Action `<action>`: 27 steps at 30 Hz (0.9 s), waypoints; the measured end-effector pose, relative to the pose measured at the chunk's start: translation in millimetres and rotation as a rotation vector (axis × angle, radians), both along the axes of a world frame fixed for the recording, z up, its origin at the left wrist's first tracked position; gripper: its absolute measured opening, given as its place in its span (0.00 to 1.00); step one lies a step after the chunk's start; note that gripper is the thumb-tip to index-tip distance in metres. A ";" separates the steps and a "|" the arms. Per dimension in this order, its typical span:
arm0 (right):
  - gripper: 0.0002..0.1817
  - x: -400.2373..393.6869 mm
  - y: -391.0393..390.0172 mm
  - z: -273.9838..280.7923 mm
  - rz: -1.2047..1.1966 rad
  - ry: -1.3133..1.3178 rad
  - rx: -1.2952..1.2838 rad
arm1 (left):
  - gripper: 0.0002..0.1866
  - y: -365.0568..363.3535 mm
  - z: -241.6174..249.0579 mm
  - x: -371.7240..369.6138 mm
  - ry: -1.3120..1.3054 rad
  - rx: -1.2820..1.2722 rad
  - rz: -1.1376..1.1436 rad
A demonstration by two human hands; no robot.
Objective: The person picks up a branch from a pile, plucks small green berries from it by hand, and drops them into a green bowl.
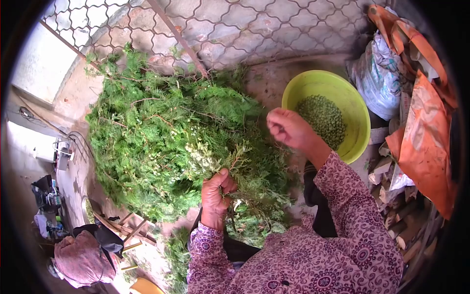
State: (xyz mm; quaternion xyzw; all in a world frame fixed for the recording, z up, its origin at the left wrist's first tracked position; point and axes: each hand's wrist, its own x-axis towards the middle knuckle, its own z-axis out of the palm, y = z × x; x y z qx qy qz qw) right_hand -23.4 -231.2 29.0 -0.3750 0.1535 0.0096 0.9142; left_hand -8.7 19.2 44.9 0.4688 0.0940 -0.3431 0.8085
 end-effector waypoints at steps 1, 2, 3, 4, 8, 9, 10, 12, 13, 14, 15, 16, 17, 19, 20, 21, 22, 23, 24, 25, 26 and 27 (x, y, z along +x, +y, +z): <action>0.01 -2.7 7.6 3.5 0.058 0.072 -0.021 | 0.14 -1.0 2.4 0.9 0.008 0.032 0.012; 0.01 -3.8 16.3 3.4 0.055 0.075 -0.015 | 0.14 -1.3 3.4 1.1 0.017 0.067 0.021; 0.01 -3.9 24.0 3.4 0.151 0.071 -0.021 | 0.12 -0.2 -0.7 2.1 0.039 0.012 0.050; 0.03 -3.9 27.7 3.5 0.250 0.066 -0.029 | 0.12 -0.5 -1.0 2.4 0.038 0.014 0.051; 0.09 0.4 31.3 -12.2 0.404 0.013 0.008 | 0.13 -4.3 1.4 2.2 0.024 0.015 0.015; 0.09 -0.8 32.8 -8.6 0.403 0.014 0.008 | 0.15 -5.0 2.3 2.0 0.013 0.040 0.013; 0.10 -2.6 34.4 -1.6 0.422 0.050 -0.002 | 0.15 -4.9 2.4 2.3 0.014 0.040 0.013; 0.11 -4.4 39.8 3.5 0.441 0.088 -0.010 | 0.14 -3.9 2.5 2.4 0.013 0.040 0.003; 0.11 -5.0 43.0 4.1 0.450 0.073 0.051 | 0.14 -3.9 2.8 1.7 0.014 0.041 0.004; 0.11 -4.9 45.0 4.4 0.459 0.058 0.111 | 0.14 -4.3 3.3 1.1 0.003 0.051 -0.005; 0.11 -4.0 45.9 3.2 0.459 0.057 0.111 | 0.14 -4.6 3.6 0.6 -0.008 0.061 -0.015; 0.10 -2.7 46.6 0.9 0.469 0.054 0.119 | 0.14 -4.8 3.5 0.4 -0.009 0.062 -0.015; 0.09 -2.0 47.0 -0.3 0.477 0.050 0.127 | 0.14 -4.8 3.1 0.4 -0.011 0.065 -0.023; 0.08 -2.6 47.5 -0.4 0.455 0.043 0.153 | 0.14 -4.6 2.3 0.5 -0.012 0.068 -0.032; 0.06 -2.8 47.5 -0.5 0.432 0.036 0.181 | 0.14 -4.1 1.8 0.8 -0.016 0.067 -0.041; 0.06 -2.5 47.0 -0.6 0.430 0.035 0.181 | 0.14 -4.0 1.6 1.3 -0.020 0.065 -0.050; 0.04 -2.5 46.3 -0.8 0.434 0.012 0.174 | 0.14 -4.3 1.9 1.5 -0.021 0.064 -0.052; 0.03 -2.9 45.8 -1.1 0.439 -0.009 0.168 | 0.14 -4.3 2.5 1.2 -0.020 0.065 -0.047; 0.03 -3.0 45.0 -0.8 0.438 -0.009 0.167 | 0.14 -4.2 2.7 1.2 -0.018 0.064 -0.041; 0.02 -3.6 43.7 -0.1 0.457 -0.020 0.163 | 0.14 -4.4 2.5 1.4 -0.017 0.064 -0.041; 0.02 -3.8 42.8 1.0 0.476 -0.031 0.159 | 0.14 -4.8 2.2 1.8 -0.012 0.075 -0.035; 0.02 -4.2 42.0 2.3 0.477 -0.030 0.160 | 0.14 -5.2 2.1 1.8 -0.007 0.086 -0.029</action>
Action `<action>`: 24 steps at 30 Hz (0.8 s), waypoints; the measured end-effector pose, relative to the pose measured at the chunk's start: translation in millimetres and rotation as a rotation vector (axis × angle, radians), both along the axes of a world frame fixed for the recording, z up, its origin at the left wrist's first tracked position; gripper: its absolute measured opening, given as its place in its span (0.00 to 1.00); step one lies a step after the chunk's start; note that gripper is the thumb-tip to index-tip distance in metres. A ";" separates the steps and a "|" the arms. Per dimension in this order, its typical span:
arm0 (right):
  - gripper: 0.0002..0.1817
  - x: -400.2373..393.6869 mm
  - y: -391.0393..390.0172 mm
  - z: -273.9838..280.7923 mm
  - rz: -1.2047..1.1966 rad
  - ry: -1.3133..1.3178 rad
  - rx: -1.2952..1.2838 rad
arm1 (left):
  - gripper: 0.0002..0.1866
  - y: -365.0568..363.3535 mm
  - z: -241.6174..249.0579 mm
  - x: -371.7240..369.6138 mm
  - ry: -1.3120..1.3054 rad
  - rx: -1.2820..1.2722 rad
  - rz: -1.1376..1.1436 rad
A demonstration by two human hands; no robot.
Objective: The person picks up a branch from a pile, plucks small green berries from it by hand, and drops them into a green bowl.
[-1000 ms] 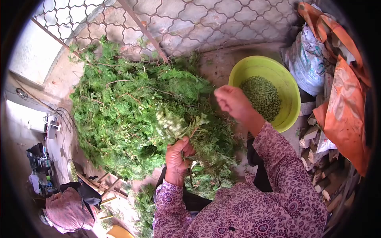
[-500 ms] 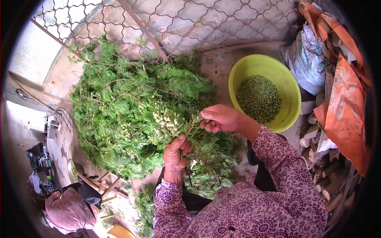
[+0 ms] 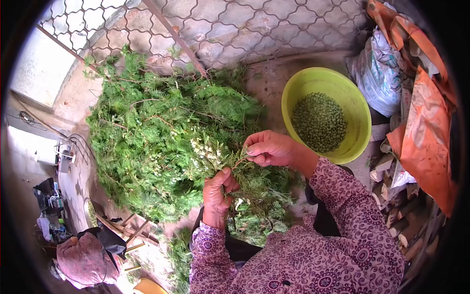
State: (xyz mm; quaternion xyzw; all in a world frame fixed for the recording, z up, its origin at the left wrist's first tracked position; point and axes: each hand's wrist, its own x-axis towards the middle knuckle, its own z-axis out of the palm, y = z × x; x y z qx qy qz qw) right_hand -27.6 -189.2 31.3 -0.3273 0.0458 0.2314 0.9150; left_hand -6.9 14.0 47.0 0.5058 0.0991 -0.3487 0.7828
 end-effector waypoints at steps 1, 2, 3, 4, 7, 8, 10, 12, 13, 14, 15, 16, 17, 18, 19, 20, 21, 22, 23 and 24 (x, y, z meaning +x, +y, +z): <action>0.02 -0.5 -0.9 2.5 0.005 0.008 0.015 | 0.14 -0.5 0.6 -0.4 0.001 0.000 0.000; 0.02 -1.4 -1.7 4.6 0.009 0.017 0.030 | 0.14 -1.2 1.9 -1.1 -0.022 0.010 -0.002; 0.02 -2.6 -2.8 5.9 0.006 0.017 0.030 | 0.14 -2.1 2.7 -1.7 -0.045 0.019 -0.005; 0.02 -3.4 -3.4 7.2 -0.027 0.039 -0.006 | 0.14 -2.6 1.5 -2.0 -0.045 0.018 -0.007; 0.02 -4.8 -7.0 13.2 -0.084 0.035 -0.161 | 0.14 -4.5 -0.6 -1.0 -0.079 -0.033 -0.062; 0.02 -6.4 -9.0 15.2 -0.110 0.012 -0.275 | 0.13 -5.0 0.2 -0.5 -0.047 -0.038 -0.039; 0.02 -9.6 -19.2 20.5 -0.071 -0.002 -0.267 | 0.13 -2.9 -0.7 1.8 -0.001 -0.057 -0.003; 0.02 -12.0 -31.7 23.8 -0.024 -0.012 -0.262 | 0.13 0.1 -1.4 5.5 -0.008 -0.082 0.034; 0.02 -12.5 -38.3 24.7 -0.163 -0.011 -0.256 | 0.12 1.6 -1.5 7.2 -0.016 -0.101 0.065; 0.03 -14.0 -45.5 25.5 -0.303 -0.010 -0.247 | 0.12 3.4 -0.2 8.5 -0.027 -0.104 0.066; 0.03 -15.8 -55.7 28.7 -0.402 -0.036 -0.284 | 0.12 2.9 -0.9 8.0 -0.025 -0.110 0.077; 0.04 -18.3 -67.7 31.7 -0.502 -0.064 -0.321 | 0.11 1.7 -2.0 7.4 -0.051 -0.083 0.075; 0.04 -22.1 -81.1 31.7 -0.610 -0.112 -0.419 | 0.09 -0.1 -3.3 6.9 -0.078 -0.058 0.074; 0.05 -27.2 -95.3 30.7 -0.716 -0.163 -0.518 | 0.07 -3.2 -5.5 6.3 -0.060 -0.020 0.115; 0.06 -33.1 -111.5 24.2 -0.834 -0.161 -0.707 | 0.07 -6.7 -8.3 5.3 -0.060 -0.031 0.126; 0.07 -38.8 -127.3 13.8 -0.955 -0.159 -0.895 | 0.06 -9.8 -11.2 4.5 -0.116 0.040 0.122; 0.07 -43.9 -141.0 5.1 -0.952 -0.167 -0.903 | 0.06 -12.7 -12.5 3.8 -0.172 0.112 0.115; 0.09 -48.6 -153.5 -3.9 -1.024 -0.104 -1.439 | 0.05 -15.0 -12.1 3.3 -0.184 0.101 0.107; 0.12 -53.0 -166.1 -13.8 -1.058 -0.026 -1.980 | 0.05 -17.0 -12.7 2.4 -0.185 0.090 0.109; 0.12 -57.9 -181.4 -30.6 -1.062 -0.038 -1.989 | 0.05 -19.4 -13.6 2.2 -0.197 0.067 0.111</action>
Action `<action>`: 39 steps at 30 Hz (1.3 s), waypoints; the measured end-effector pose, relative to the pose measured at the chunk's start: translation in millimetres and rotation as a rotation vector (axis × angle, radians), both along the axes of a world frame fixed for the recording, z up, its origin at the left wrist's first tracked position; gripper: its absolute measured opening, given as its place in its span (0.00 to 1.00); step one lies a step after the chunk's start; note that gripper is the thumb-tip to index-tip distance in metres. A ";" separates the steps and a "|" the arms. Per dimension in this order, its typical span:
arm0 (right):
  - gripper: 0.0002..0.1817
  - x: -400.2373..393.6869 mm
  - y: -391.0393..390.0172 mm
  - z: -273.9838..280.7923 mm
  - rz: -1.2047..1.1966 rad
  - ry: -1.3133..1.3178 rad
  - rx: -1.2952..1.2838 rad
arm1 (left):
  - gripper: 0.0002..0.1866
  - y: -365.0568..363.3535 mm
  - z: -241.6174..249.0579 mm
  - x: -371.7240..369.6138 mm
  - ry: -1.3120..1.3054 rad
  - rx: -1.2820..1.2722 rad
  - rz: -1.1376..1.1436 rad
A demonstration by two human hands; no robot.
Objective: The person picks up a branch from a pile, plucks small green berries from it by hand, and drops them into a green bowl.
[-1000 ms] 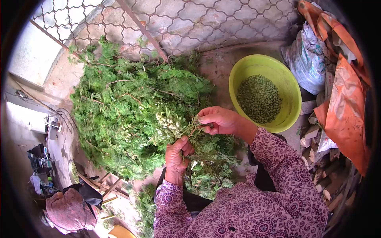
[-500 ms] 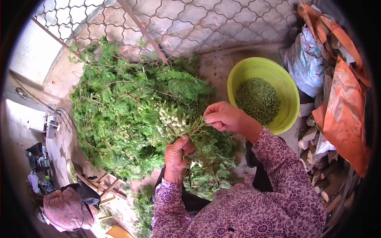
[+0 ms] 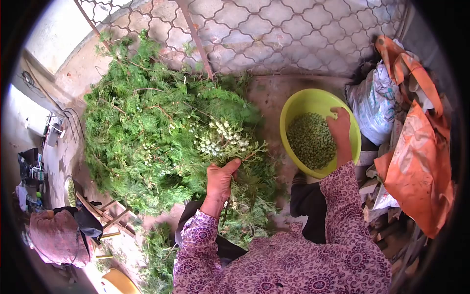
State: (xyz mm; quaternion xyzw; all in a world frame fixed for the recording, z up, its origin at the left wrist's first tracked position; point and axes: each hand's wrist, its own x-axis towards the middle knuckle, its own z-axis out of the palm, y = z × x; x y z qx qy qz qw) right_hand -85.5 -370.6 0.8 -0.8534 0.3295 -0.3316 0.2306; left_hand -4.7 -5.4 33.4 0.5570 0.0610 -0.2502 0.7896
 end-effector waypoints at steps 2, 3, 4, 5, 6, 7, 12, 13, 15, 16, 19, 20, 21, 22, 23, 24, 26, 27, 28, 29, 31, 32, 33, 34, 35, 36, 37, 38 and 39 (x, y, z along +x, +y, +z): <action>0.14 -8.1 -20.6 -27.1 -0.078 0.148 -0.303 | 0.05 -2.9 2.1 -1.2 -0.023 -0.040 -0.001; 0.14 -10.5 -18.0 -20.2 -0.076 0.146 -0.313 | 0.05 -4.0 3.0 -1.8 -0.024 -0.050 0.002; 0.14 -14.2 -14.8 -14.2 -0.068 0.212 -0.159 | 0.04 -4.9 3.2 -2.5 -0.030 -0.059 -0.010; 0.13 -16.6 -10.5 -9.2 -0.061 0.278 -0.003 | 0.04 -5.2 2.8 -3.6 -0.036 -0.067 -0.024; 0.13 -15.5 -5.7 -4.8 -0.067 0.307 0.097 | 0.04 -3.9 -0.2 -2.9 -0.063 -0.068 -0.048; 0.13 -15.3 1.4 -1.0 -0.066 0.307 0.086 | 0.04 -4.1 -1.9 -2.8 -0.062 -0.079 -0.044; 0.12 -10.1 39.6 3.8 0.339 -0.040 0.622 | 0.12 -5.5 -1.7 -6.2 -0.063 -0.098 -0.038; 0.12 -6.5 47.8 6.8 0.341 -0.036 0.615 | 0.12 -5.3 -2.9 -6.1 -0.062 -0.105 -0.034; 0.11 4.1 66.3 12.4 0.525 -0.125 0.739 | 0.17 -4.7 -8.9 -4.3 -0.086 -0.021 -0.069; 0.11 9.9 80.2 19.0 0.532 -0.118 0.735 | 0.14 -4.4 -11.7 -3.3 -0.101 0.027 -0.091; 0.12 21.6 122.3 36.3 0.647 -0.180 0.762 | 0.09 -4.8 -16.1 -4.0 -0.038 -0.019 -0.067; 0.13 24.1 134.1 39.4 0.743 -0.185 0.805 | 0.09 -5.4 -16.8 -4.1 -0.033 -0.018 -0.061; 0.15 26.5 144.8 41.3 0.837 -0.192 0.848 | 0.08 -6.3 -16.8 -4.3 -0.044 -0.014 -0.059; 0.15 29.0 155.4 41.8 0.837 -0.189 0.855 | 0.06 -7.0 -16.7 -4.1 -0.055 -0.008 -0.060; 0.16 31.5 165.3 41.8 0.892 -0.162 0.674 | 0.06 -7.6 -15.6 -3.6 -0.051 -0.003 -0.059; 0.17 33.8 172.8 42.3 0.942 -0.134 0.491 | 0.06 -8.2 -13.8 -3.3 -0.047 -0.015 -0.056; 0.18 36.9 181.9 46.3 0.953 -0.104 0.383 | 0.06 -9.9 -12.6 -3.6 -0.039 -0.025 -0.056; 0.19 38.4 184.1 46.8 0.963 -0.075 0.267 | 0.06 -11.0 -12.4 -3.4 -0.020 -0.030 -0.061; 0.19 40.6 184.2 42.5 0.972 -0.106 0.258 | 0.06 -12.1 -12.1 -3.2 -0.002 -0.035 -0.066; 0.19 41.0 183.3 40.8 0.970 -0.105 0.261 | 0.06 -13.1 -11.6 -3.4 0.000 -0.033 -0.068; 0.19 40.0 181.0 37.8 0.934 -0.089 0.111 | 0.06 -15.0 -11.1 -4.4 -0.026 -0.048 -0.084; 0.19 38.4 180.7 37.6 0.928 -0.089 0.114 | 0.06 -15.6 -11.4 -4.8 -0.024 -0.046 -0.089; 0.18 36.9 180.7 39.0 0.933 -0.084 0.127 | 0.07 -16.0 -11.5 -4.8 -0.026 -0.058 -0.094; 0.17 35.5 181.0 40.8 0.940 -0.080 0.140 | 0.07 -16.3 -11.7 -4.6 -0.029 -0.069 -0.098; 0.17 34.0 181.4 43.4 0.937 -0.080 0.142 | 0.07 -16.8 -12.1 -4.7 -0.028 -0.068 -0.101; 0.16 32.4 182.1 46.5 0.928 -0.048 0.107 | 0.07 -17.1 -12.6 -4.8 -0.015 -0.062 -0.101; 0.15 31.7 182.5 48.4 0.919 -0.017 0.071 | 0.08 -17.5 -12.9 -4.8 -0.004 -0.058 -0.101; 0.15 31.6 182.6 48.9 0.918 -0.016 0.071 | 0.08 -18.0 -13.3 -4.4 -0.003 -0.057 -0.102; 0.15 31.8 183.1 49.2 0.915 -0.020 0.051 | 0.08 -18.1 -13.9 -3.9 0.008 -0.059 -0.101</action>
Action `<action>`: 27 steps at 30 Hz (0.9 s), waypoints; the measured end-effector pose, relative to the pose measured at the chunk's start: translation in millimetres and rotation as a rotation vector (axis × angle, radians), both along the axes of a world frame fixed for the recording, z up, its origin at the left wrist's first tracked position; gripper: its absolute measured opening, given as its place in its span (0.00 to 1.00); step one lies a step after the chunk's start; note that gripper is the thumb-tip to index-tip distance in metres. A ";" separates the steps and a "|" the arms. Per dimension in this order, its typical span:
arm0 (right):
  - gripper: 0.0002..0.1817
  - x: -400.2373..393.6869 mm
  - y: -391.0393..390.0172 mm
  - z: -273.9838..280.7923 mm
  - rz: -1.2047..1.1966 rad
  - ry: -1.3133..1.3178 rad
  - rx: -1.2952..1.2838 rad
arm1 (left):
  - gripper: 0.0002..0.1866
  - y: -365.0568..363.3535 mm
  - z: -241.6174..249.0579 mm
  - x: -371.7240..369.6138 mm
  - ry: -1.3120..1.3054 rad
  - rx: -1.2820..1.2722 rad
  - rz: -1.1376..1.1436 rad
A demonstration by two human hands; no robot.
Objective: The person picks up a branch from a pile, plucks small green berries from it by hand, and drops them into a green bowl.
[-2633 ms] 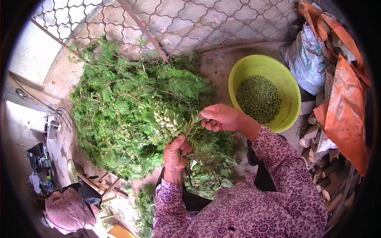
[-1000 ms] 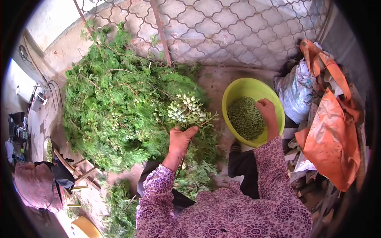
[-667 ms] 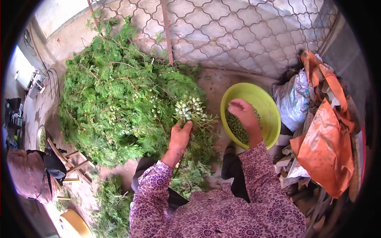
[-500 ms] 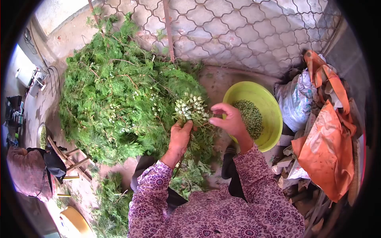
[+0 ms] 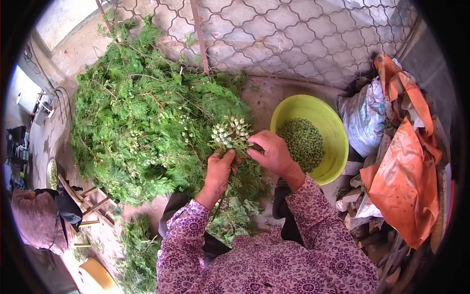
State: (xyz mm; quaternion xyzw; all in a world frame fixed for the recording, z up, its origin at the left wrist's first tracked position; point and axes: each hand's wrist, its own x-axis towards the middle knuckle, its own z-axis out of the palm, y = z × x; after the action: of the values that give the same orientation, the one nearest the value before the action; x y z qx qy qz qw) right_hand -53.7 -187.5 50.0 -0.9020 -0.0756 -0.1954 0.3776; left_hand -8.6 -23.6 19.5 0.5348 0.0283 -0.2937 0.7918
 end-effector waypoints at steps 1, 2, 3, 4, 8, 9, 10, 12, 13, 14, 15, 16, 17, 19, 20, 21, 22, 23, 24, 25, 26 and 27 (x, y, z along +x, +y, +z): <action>0.14 0.2 0.3 0.0 -0.004 -0.011 -0.015 | 0.08 -0.4 -0.3 0.3 0.011 -0.001 0.000; 0.14 0.4 0.7 -0.1 -0.005 -0.011 -0.015 | 0.08 -0.6 0.3 0.4 0.011 0.000 -0.001; 0.13 0.6 1.1 -0.3 -0.004 -0.011 0.004 | 0.08 -0.9 1.6 0.4 0.025 -0.010 0.010; 0.13 0.7 0.9 -0.3 -0.003 -0.011 0.023 | 0.08 -1.4 2.4 0.4 0.039 -0.021 0.021; 0.12 2.7 -1.5 -2.9 -0.001 -0.026 0.021 | 0.08 -2.8 2.5 0.9 0.033 -0.015 0.019; 0.12 2.9 -2.0 -3.6 -0.001 -0.042 0.012 | 0.08 -2.8 1.6 1.3 0.037 -0.027 0.021; 0.11 2.7 -2.0 -4.5 -0.001 -0.058 0.003 | 0.07 -2.7 0.7 1.1 0.043 -0.038 0.023; 0.11 1.4 1.8 -0.9 -0.007 -0.031 0.047 | 0.07 -4.1 0.3 0.3 0.043 -0.055 0.047; 0.10 0.9 4.2 0.3 -0.014 -0.005 0.090 | 0.07 -4.4 0.2 0.3 0.041 -0.073 0.070; 0.10 1.1 6.0 -0.6 -0.014 -0.006 0.090 | 0.07 -3.7 -1.6 0.8 0.041 -0.073 0.070; 0.10 1.5 7.6 -2.1 -0.011 -0.005 0.120 | 0.07 -2.5 -3.6 1.6 0.049 -0.078 0.084; 0.09 2.2 8.5 -3.2 -0.007 -0.005 0.150 | 0.06 -1.8 -4.6 2.2 0.057 -0.083 0.099; 0.09 2.8 8.8 -3.9 -0.006 -0.006 0.149 | 0.06 -1.7 -4.7 2.2 0.056 -0.084 0.100; 0.08 4.7 10.5 -5.5 -0.033 0.056 0.237 | 0.05 -1.2 -1.1 1.7 0.061 -0.107 0.145; 0.08 6.0 11.2 -7.5 -0.030 0.055 0.236 | 0.05 -1.4 -0.9 1.6 0.059 -0.108 0.148; 0.07 7.5 11.8 -10.3 -0.039 0.105 0.407 | 0.06 -1.6 -0.8 1.2 0.039 -0.105 0.155; 0.07 8.7 12.1 -12.7 -0.048 0.155 0.578 | 0.06 -2.0 -0.9 0.3 0.019 -0.101 0.162; 0.07 9.6 12.0 -14.1 -0.044 0.156 0.576 | 0.06 -2.5 -1.5 -0.9 0.019 -0.102 0.166; 0.06 10.4 11.3 -15.0 -0.049 0.170 0.636 | 0.07 -3.2 -2.2 -2.1 -0.002 -0.112 0.149; 0.06 11.1 10.0 -16.4 -0.054 0.185 0.695 | 0.08 -2.9 -2.1 -2.5 -0.023 -0.121 0.133; 0.06 12.2 6.1 -19.5 -0.050 0.185 0.693 | 0.08 -1.2 -0.8 -2.0 -0.024 -0.122 0.137; 0.06 13.3 -1.1 -23.0 -0.105 0.135 0.693 | 0.08 1.4 2.4 -0.5 -0.002 -0.134 0.210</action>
State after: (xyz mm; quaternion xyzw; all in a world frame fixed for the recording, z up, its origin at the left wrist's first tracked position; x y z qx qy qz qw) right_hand -40.4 -188.6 27.0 -0.7339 0.0670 -0.1685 0.6546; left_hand -9.1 -22.2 21.9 0.4752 0.0634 -0.2099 0.8521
